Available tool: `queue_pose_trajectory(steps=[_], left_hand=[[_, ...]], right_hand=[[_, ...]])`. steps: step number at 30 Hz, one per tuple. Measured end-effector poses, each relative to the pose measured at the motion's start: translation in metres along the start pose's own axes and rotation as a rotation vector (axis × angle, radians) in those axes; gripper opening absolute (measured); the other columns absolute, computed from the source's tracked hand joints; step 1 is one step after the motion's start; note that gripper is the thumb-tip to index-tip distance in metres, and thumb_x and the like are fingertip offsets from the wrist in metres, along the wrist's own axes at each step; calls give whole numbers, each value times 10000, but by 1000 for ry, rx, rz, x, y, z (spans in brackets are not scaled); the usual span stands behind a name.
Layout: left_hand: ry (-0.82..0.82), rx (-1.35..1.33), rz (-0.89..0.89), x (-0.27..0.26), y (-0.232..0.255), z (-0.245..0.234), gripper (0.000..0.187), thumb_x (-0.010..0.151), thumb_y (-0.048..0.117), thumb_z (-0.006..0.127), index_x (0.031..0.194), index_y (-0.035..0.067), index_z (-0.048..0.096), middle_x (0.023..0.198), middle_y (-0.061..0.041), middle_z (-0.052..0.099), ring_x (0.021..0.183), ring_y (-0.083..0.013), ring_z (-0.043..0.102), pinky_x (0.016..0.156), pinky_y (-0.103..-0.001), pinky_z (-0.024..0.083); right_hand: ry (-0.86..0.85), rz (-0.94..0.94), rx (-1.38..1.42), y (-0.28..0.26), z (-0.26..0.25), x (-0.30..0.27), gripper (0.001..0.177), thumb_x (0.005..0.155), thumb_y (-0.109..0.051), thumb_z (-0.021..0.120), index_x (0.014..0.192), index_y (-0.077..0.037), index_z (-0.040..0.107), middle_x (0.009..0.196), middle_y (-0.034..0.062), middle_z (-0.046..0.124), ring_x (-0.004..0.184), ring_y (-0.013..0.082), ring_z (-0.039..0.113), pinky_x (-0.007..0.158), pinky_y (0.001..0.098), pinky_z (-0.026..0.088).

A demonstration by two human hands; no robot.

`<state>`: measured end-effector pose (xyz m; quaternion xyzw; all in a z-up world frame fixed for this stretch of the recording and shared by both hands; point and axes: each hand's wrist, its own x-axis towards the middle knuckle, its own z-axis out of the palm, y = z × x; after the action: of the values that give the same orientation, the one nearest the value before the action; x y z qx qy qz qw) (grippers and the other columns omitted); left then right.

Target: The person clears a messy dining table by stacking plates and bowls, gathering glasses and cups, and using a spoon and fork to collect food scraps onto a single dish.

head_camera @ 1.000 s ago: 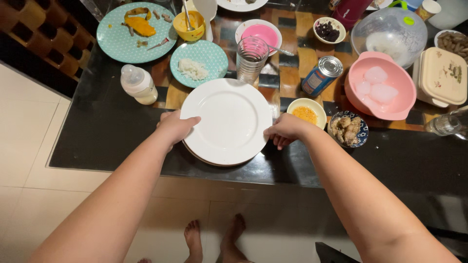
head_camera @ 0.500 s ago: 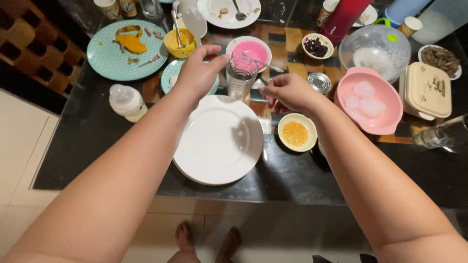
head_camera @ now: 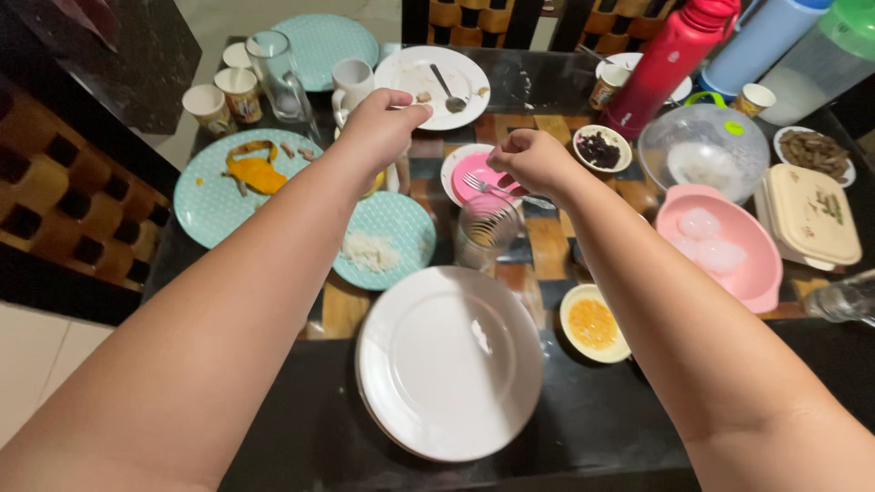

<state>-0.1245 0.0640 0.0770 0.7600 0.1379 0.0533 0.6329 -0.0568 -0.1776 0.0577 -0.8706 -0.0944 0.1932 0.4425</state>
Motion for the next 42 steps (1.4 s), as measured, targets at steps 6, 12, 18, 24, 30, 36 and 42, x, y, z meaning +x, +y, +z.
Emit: queue_pose_trajectory(steps=[6, 12, 18, 24, 30, 36, 42], left_hand=[[-63, 54, -39, 71, -2, -13, 532, 832, 338, 756, 1266, 78, 592, 1189, -99, 702, 1072, -197, 657, 895, -364, 545], [-76, 41, -172, 133, 4, -2, 423, 871, 335, 720, 1194, 95, 591, 1138, -92, 680, 1008, -211, 628, 828, -404, 510], [-107, -46, -120, 185, -9, 43, 361, 889, 288, 676, 1126, 17, 697, 1051, -150, 751, 910, -257, 724, 782, -439, 578], [-43, 35, -163, 202, 12, 73, 450, 917, 327, 667, 1227, 1, 687, 1134, -134, 737, 1008, -242, 687, 848, -424, 523], [-60, -6, -202, 202, 17, 74, 439, 926, 309, 641, 1233, -3, 680, 1168, -145, 752, 1013, -248, 730, 849, -420, 565], [-47, -16, -205, 217, -6, 70, 427, 908, 304, 649, 1202, -2, 700, 1131, -129, 743, 981, -237, 698, 824, -405, 555], [-20, -36, -241, 219, -26, 66, 457, 922, 342, 658, 1192, -26, 680, 1126, -148, 726, 993, -238, 667, 824, -402, 520]], right_hand=[[23, 84, -32, -4, 11, 58, 221, 909, -247, 690, 1033, -64, 706, 936, 76, 740, 803, 180, 738, 648, 324, 595], [53, 67, 41, -1, 1, 107, 227, 899, -234, 713, 1002, -33, 697, 926, 79, 746, 820, 188, 737, 642, 344, 614], [56, 119, 29, 23, -1, 171, 217, 883, -222, 702, 980, -28, 689, 903, 81, 754, 797, 189, 742, 631, 337, 609], [134, 125, 10, 85, 6, 236, 209, 866, -216, 732, 987, -47, 714, 878, 67, 702, 789, 194, 673, 644, 372, 579], [38, 313, 541, 127, 31, 278, 205, 891, -154, 652, 1055, -40, 697, 948, 75, 690, 854, 216, 677, 769, 399, 582], [50, 496, 567, 115, 52, 288, 260, 946, -217, 579, 1148, -52, 582, 932, 51, 632, 877, 229, 607, 754, 500, 497], [123, 361, 769, 140, 66, 349, 224, 895, -53, 621, 1102, 25, 658, 970, 131, 721, 857, 265, 716, 737, 402, 649]])
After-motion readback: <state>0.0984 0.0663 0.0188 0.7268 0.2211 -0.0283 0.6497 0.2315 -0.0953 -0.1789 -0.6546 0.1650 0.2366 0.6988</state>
